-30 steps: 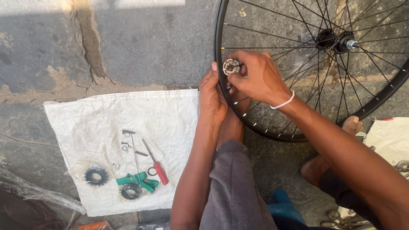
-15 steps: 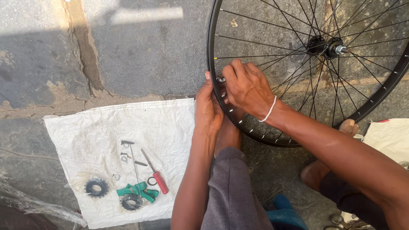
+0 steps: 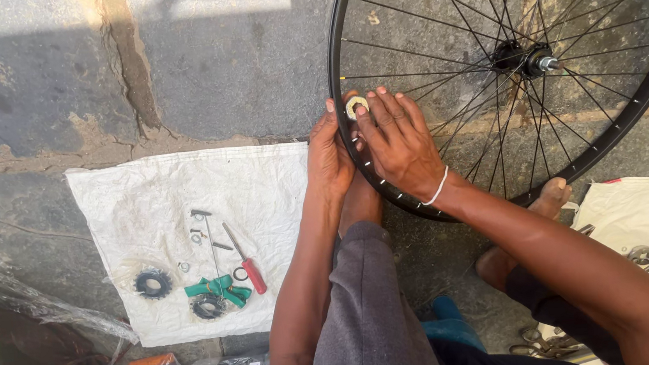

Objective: The person is threading and adjusting small metal components on the spokes of a bicycle wheel by hand while sitting on the floor.

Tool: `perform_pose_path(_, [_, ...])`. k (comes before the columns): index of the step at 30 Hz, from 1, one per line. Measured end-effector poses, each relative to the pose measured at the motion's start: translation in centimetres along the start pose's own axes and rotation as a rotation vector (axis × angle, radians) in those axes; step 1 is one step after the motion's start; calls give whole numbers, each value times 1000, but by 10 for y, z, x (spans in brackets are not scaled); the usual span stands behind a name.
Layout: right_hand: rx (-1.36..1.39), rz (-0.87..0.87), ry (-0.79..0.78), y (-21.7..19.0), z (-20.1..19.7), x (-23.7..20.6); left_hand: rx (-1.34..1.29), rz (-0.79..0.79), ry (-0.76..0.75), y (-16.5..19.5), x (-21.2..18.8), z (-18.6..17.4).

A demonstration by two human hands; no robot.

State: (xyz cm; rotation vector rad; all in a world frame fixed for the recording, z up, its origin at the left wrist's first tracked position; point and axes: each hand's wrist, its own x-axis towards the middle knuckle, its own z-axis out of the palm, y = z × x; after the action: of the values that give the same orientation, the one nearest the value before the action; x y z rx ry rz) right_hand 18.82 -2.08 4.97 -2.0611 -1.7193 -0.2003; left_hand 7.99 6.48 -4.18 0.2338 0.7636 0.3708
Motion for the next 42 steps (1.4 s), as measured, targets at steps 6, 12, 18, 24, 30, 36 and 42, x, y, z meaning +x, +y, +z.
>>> perform_pose_path(6, [482,540,-629,35,-4,29,-10,29,2,-3,4,1])
perform_pose_path(12, [79,42,-513,33,20,15,-21,38,21,-8,5,-5])
perform_pose_path(18, [-13,62,-38,-2,16,-19,-20,-28,35,-3,3,-5])
perform_pose_path(24, [437,479,-441,23,4,18,-28,27,-5,-4,5,0])
perform_pose_path(30, [300,374,-687,40,15,30,-24,16,27,-7,7,-7])
perform_pose_path(36, [-25,31,-106,12,18,1,5,-11,63,-7,6,-10])
perform_pose_path(42, [99,107,-69,7,25,-19,-25,32,27,10,3,10])
